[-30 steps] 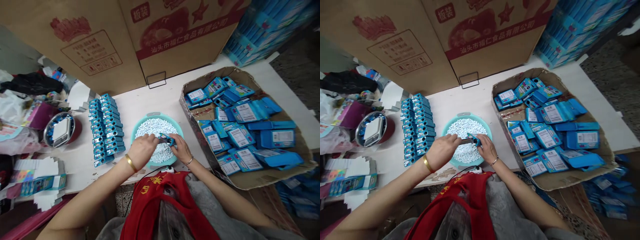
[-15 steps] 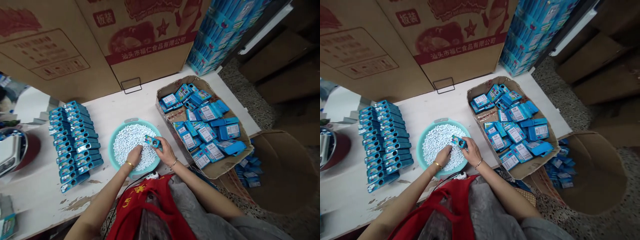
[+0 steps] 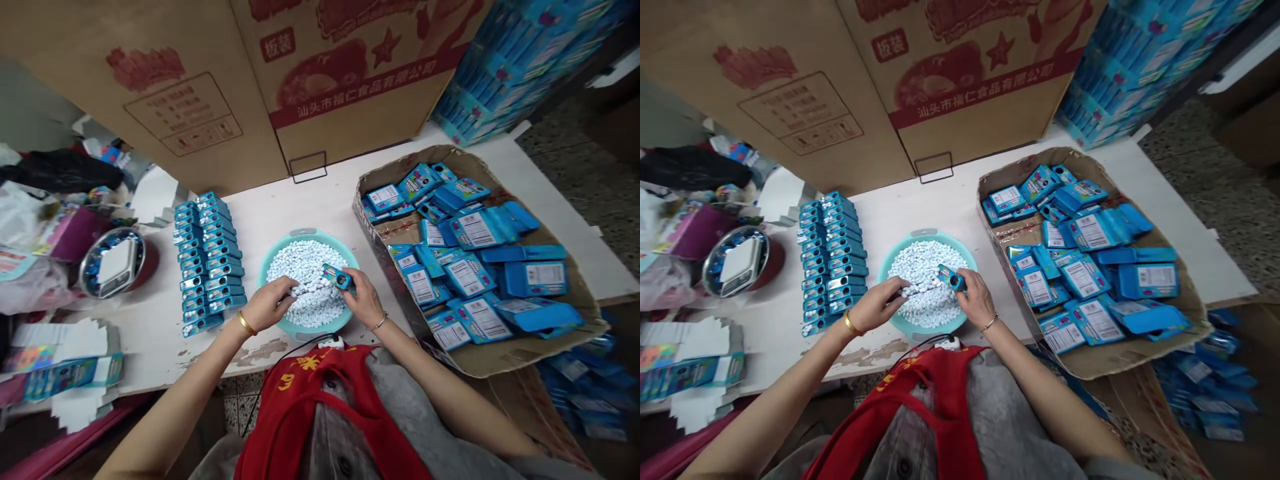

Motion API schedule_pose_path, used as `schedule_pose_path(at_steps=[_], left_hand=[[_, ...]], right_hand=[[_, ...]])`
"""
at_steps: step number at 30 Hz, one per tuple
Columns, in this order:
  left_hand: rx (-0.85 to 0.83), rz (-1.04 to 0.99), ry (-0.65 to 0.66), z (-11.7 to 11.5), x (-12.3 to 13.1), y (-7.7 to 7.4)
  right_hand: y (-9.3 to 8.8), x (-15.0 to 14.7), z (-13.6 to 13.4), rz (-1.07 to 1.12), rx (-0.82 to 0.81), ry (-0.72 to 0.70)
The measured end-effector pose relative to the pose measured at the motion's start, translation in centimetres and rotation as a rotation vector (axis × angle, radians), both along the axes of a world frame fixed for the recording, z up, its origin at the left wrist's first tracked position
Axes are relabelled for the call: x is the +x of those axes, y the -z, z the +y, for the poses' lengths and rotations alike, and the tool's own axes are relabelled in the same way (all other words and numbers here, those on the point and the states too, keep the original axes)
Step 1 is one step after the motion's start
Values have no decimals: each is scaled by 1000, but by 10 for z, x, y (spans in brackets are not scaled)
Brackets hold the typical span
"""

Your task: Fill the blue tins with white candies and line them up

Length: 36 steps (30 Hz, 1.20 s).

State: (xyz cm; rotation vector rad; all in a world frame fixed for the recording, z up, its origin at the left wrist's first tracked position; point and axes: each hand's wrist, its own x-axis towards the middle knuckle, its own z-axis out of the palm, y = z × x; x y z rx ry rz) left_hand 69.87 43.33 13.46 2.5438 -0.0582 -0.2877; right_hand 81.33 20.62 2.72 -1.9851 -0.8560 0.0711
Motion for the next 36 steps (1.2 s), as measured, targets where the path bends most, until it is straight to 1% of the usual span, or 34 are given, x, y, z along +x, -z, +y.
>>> schedule_pose_path(at_steps=[2,4,7,9,11,13,14,16,18,19,20,22,25,27,29,31,33,34,36], left_hand=[[110,45,59,-7,8,-20],[258,126,108,-18,17,-36],[467,223,143,-39,28,-54],[551,247,145,-53,32,-64],[586,259,159,-64,34,-72],[586,264,170,-66,33,-79],[579,259,163,-63,33,-82],[534,233,111,-50,32,-84],[403,173,41,-31,33,-77],[301,132,14,-20,34,-71],[185,90,-10,-11,35,-61],[-38,29,-60,2,38,-38],[-291,88,-117,6,40,-2],[-426,139,-120,-1,38,14],[-497,124,-122,-9,34,21],[-508,91,-141,-14,29,24],[-502,86,-175,-16,23,26],[-500,86,-196,-15,20,27],[-489,76,-236,-11,15,29]], right_hand=[[0,-6,5,-32,2,-57],[0,-11,9,-51,2,-100],[1,-16,13,-83,0,-134],[3,-18,15,-88,3,-148],[4,-20,15,-57,14,-158],[4,-22,15,13,35,-149],[3,-22,15,63,48,-136],[2,-23,14,186,81,-102],[-1,-23,14,328,121,-67],[-3,-23,14,405,145,-57],[-5,-22,15,485,174,-56],[-10,-21,17,645,235,-86],[-18,-21,20,832,298,-167],[-22,-23,22,895,306,-198],[-24,-27,23,917,303,-211],[-26,-30,22,906,289,-231],[-27,-25,14,841,268,-237],[-28,-19,6,770,256,-208],[-28,2,-19,533,209,-54]])
